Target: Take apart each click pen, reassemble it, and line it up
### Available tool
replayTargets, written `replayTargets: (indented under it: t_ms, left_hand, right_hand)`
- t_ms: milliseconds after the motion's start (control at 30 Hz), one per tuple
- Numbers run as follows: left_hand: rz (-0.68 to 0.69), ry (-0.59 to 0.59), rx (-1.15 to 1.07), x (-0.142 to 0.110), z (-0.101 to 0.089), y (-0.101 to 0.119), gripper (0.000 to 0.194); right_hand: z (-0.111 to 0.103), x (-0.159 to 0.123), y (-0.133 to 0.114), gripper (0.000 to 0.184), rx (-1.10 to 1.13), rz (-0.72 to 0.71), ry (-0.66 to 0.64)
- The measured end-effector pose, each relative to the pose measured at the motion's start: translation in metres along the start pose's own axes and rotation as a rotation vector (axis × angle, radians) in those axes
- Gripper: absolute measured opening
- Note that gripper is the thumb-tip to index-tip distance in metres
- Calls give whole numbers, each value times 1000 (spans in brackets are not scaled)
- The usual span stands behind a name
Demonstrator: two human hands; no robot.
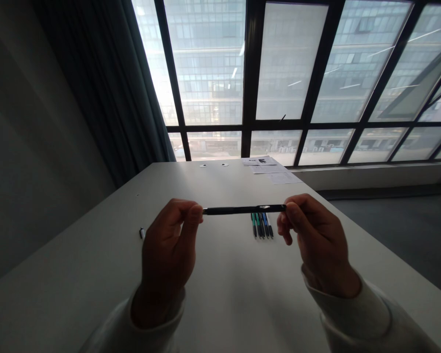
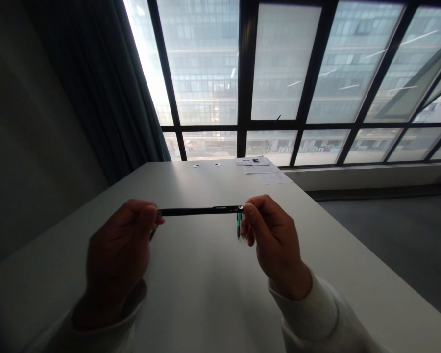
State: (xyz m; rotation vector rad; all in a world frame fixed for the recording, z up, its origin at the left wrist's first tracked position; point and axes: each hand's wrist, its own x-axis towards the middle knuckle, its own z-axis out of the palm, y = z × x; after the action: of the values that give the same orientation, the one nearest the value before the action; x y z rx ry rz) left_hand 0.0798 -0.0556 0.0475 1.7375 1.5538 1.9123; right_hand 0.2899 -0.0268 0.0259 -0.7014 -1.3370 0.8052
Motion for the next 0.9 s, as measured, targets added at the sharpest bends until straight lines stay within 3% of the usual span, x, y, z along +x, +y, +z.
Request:
replayTargets:
  t_ms: [467, 900]
  left_hand:
    - [13, -35, 18, 0, -1, 1, 26]
    - [14, -58, 48, 0, -2, 4, 34]
  right_hand:
    - [0, 1, -1, 21, -38, -1, -16]
    - [4, -2, -5, 38, -209, -43, 36]
